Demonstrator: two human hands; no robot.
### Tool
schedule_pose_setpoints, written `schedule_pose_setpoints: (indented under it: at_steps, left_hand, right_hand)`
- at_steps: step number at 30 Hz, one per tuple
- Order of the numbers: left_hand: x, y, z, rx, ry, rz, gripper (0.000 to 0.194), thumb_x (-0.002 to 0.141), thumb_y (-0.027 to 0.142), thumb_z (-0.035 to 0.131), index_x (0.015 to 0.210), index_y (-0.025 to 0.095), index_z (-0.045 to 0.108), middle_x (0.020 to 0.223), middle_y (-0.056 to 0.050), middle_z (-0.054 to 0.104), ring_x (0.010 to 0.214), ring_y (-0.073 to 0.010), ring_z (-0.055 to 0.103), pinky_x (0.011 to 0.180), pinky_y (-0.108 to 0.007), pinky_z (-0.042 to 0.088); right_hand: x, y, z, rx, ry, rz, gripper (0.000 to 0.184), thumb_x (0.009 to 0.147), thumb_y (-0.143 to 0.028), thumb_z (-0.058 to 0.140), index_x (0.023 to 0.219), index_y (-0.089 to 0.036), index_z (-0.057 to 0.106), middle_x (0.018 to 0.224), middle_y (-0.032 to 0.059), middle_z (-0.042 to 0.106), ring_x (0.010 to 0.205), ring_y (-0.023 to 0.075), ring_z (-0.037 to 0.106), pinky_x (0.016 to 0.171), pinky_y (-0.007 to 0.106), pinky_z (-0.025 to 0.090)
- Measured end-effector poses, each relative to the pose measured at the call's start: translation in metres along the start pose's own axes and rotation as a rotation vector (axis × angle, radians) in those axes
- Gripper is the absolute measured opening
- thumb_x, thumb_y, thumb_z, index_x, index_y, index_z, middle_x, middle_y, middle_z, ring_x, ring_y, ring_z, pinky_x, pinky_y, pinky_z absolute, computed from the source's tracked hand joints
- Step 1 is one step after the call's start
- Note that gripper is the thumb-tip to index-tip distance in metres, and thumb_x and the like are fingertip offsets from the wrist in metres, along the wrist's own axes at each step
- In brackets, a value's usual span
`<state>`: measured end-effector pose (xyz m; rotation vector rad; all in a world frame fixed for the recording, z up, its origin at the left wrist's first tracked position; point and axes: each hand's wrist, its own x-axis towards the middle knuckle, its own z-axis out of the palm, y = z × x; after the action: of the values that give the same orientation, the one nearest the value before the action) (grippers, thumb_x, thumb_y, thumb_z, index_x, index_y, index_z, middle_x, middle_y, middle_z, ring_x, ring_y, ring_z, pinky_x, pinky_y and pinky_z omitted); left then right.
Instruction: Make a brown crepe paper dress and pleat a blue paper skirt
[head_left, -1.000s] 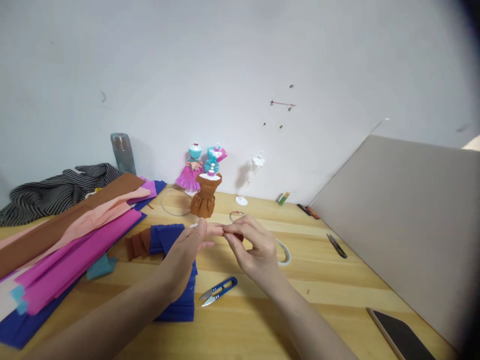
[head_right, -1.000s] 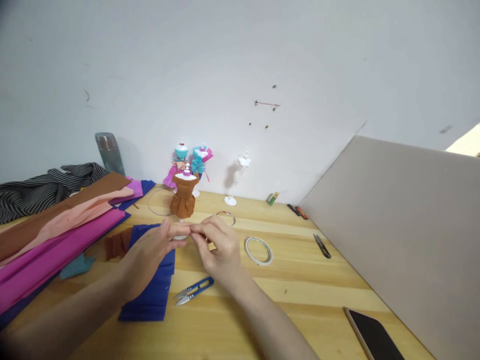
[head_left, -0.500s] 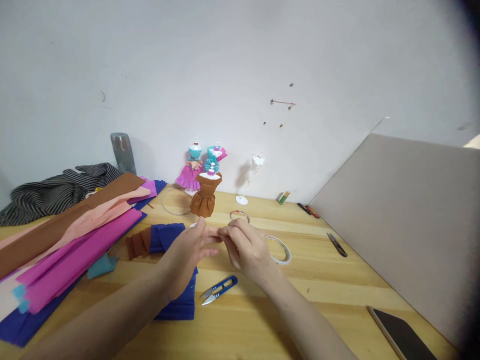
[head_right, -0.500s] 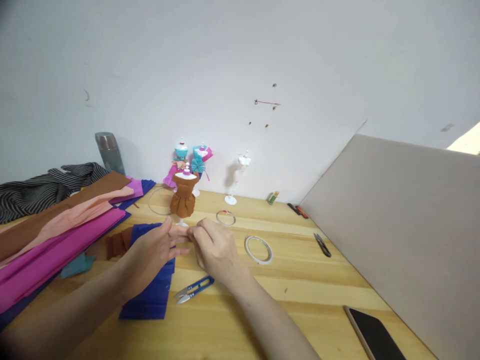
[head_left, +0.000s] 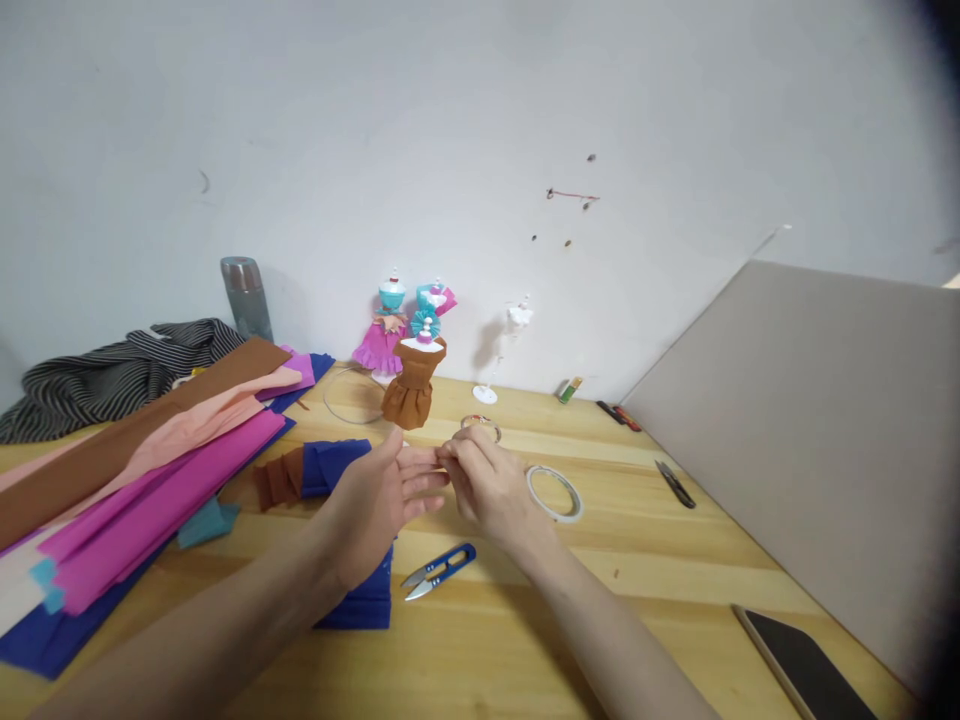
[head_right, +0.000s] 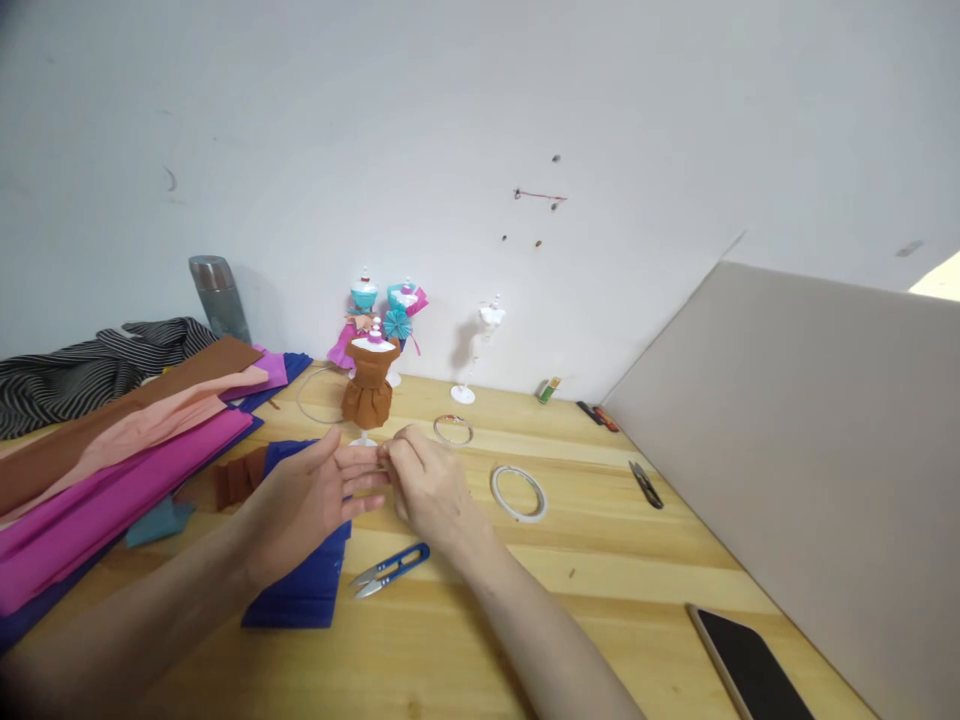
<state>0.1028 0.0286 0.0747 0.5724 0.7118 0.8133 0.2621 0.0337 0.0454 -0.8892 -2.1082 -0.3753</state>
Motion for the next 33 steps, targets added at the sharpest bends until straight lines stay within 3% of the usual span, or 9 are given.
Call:
schedule_pose_setpoints:
  at_steps: [6, 8, 12, 14, 16, 19, 22, 25, 33]
  left_hand:
    - [0.001, 0.003, -0.005, -0.006, -0.024, 0.086, 0.045, 0.087, 0.046, 0.041, 0.090, 0.008, 0.066, 0.103, -0.017, 0.063, 0.098, -0.0233, 0.054, 0.083, -0.033, 0.041]
    - [0.001, 0.004, -0.005, -0.011, 0.010, 0.097, 0.042, 0.086, 0.044, 0.043, 0.085, 0.009, 0.066, 0.102, -0.015, 0.063, 0.097, -0.0226, 0.055, 0.085, -0.033, 0.042]
    - [0.001, 0.004, -0.004, -0.009, 0.048, 0.118, 0.038, 0.086, 0.042, 0.045, 0.077, 0.011, 0.066, 0.102, -0.013, 0.063, 0.094, -0.0219, 0.056, 0.083, -0.034, 0.042]
    - [0.002, 0.002, -0.004, 0.021, 0.045, 0.133, 0.039, 0.085, 0.043, 0.046, 0.077, 0.011, 0.066, 0.103, -0.013, 0.063, 0.093, -0.0220, 0.056, 0.083, -0.035, 0.042]
    - [0.004, -0.001, -0.006, 0.064, 0.052, 0.154, 0.039, 0.084, 0.045, 0.048, 0.078, 0.011, 0.067, 0.102, -0.013, 0.064, 0.093, -0.0226, 0.056, 0.084, -0.036, 0.042]
    - [0.008, -0.007, -0.010, 0.124, 0.027, 0.187, 0.040, 0.082, 0.047, 0.050, 0.082, 0.011, 0.067, 0.102, -0.014, 0.065, 0.095, -0.0237, 0.056, 0.084, -0.036, 0.041]
    - [0.015, -0.013, -0.016, 0.163, -0.009, 0.203, 0.038, 0.083, 0.045, 0.051, 0.087, 0.011, 0.066, 0.103, -0.014, 0.065, 0.097, -0.0241, 0.056, 0.082, -0.036, 0.043]
    - [0.020, -0.017, -0.020, 0.181, 0.001, 0.182, 0.037, 0.083, 0.044, 0.050, 0.089, 0.011, 0.066, 0.102, -0.015, 0.065, 0.096, -0.0248, 0.058, 0.080, -0.036, 0.044]
    - [0.008, -0.008, -0.010, 0.187, 0.005, 0.173, 0.035, 0.078, 0.045, 0.056, 0.082, 0.011, 0.067, 0.096, -0.014, 0.066, 0.096, -0.0252, 0.056, 0.078, -0.034, 0.042]
  right_hand:
    - [-0.001, 0.003, -0.004, 0.211, 0.020, -0.016, 0.037, 0.084, -0.004, 0.043, 0.115, -0.018, 0.056, 0.089, 0.0096, 0.060, 0.078, 0.0164, 0.056, 0.064, 0.029, 0.048]
    - [-0.001, 0.002, -0.006, 0.407, 0.027, 0.115, 0.036, 0.085, -0.008, 0.046, 0.114, -0.022, 0.059, 0.090, 0.0077, 0.061, 0.077, 0.0150, 0.058, 0.064, 0.029, 0.049]
    - [0.001, 0.002, -0.008, 0.893, 0.063, 0.501, 0.024, 0.086, -0.019, 0.051, 0.104, -0.024, 0.065, 0.087, 0.0044, 0.061, 0.056, 0.0093, 0.056, 0.048, 0.024, 0.045]
    - [0.001, 0.002, -0.007, 0.972, 0.092, 0.596, 0.019, 0.085, -0.022, 0.054, 0.099, -0.022, 0.066, 0.082, 0.0028, 0.060, 0.050, 0.0075, 0.053, 0.044, 0.022, 0.041]
    - [0.002, 0.000, -0.006, 0.890, 0.116, 0.584, 0.013, 0.083, -0.022, 0.057, 0.092, -0.020, 0.066, 0.076, 0.0013, 0.057, 0.051, 0.0076, 0.051, 0.045, 0.022, 0.041]
    - [0.003, -0.004, -0.005, 0.576, 0.097, 0.406, 0.008, 0.082, -0.017, 0.057, 0.085, -0.018, 0.065, 0.073, 0.0023, 0.055, 0.063, 0.0115, 0.052, 0.054, 0.025, 0.044]
    - [0.004, -0.007, -0.004, 0.243, 0.041, 0.219, 0.013, 0.086, -0.013, 0.050, 0.082, -0.016, 0.062, 0.073, 0.0050, 0.056, 0.071, 0.0143, 0.052, 0.062, 0.027, 0.045]
    - [0.003, -0.006, -0.004, 0.066, -0.034, 0.177, 0.017, 0.088, -0.013, 0.045, 0.079, -0.015, 0.059, 0.074, 0.0058, 0.056, 0.067, 0.0135, 0.050, 0.058, 0.025, 0.042]
    - [0.007, -0.003, -0.007, 0.450, 0.007, 0.482, 0.009, 0.077, -0.015, 0.058, 0.068, -0.017, 0.055, 0.064, -0.0014, 0.051, 0.058, 0.0101, 0.048, 0.054, 0.023, 0.040]
